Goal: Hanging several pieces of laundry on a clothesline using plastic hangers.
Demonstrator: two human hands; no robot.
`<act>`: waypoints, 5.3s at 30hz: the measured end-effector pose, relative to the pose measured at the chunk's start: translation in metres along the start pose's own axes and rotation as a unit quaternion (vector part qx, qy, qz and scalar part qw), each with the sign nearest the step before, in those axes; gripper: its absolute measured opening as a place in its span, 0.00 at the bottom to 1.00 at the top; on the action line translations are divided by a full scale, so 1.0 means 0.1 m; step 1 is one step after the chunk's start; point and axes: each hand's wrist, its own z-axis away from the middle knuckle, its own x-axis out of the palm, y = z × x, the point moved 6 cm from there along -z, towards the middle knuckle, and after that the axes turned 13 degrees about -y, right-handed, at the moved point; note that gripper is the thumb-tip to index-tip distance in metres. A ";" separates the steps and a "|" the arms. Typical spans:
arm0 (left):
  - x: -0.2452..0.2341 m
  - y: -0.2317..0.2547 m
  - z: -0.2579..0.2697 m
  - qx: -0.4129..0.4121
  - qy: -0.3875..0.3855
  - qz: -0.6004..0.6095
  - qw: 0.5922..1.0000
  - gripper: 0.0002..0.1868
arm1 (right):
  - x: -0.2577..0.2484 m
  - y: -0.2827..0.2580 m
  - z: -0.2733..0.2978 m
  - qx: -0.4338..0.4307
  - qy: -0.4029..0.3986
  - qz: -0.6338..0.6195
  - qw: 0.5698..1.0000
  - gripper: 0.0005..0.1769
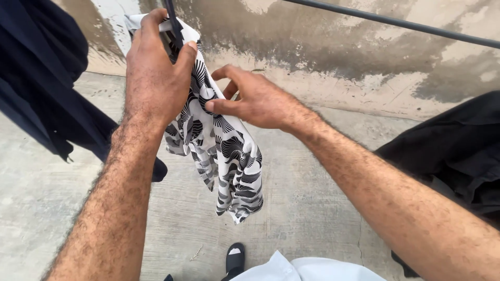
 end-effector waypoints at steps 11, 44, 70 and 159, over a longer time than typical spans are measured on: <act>0.18 0.26 -0.27 0.022 -0.034 -0.008 0.999 0.23 | -0.03 0.14 -0.08 0.009 -0.005 -0.023 1.000 0.29; 2.59 3.22 -0.37 0.153 -0.272 0.083 0.946 0.24 | -1.04 2.08 2.64 0.284 0.240 -0.133 0.919 0.27; 3.19 4.14 -0.20 0.240 -0.308 0.151 0.908 0.21 | -1.41 2.28 4.09 0.269 0.490 -0.079 0.825 0.15; -0.12 0.09 -0.28 -0.042 -0.379 0.009 0.924 0.15 | -0.63 -0.30 -0.37 -0.201 0.131 -0.392 0.888 0.31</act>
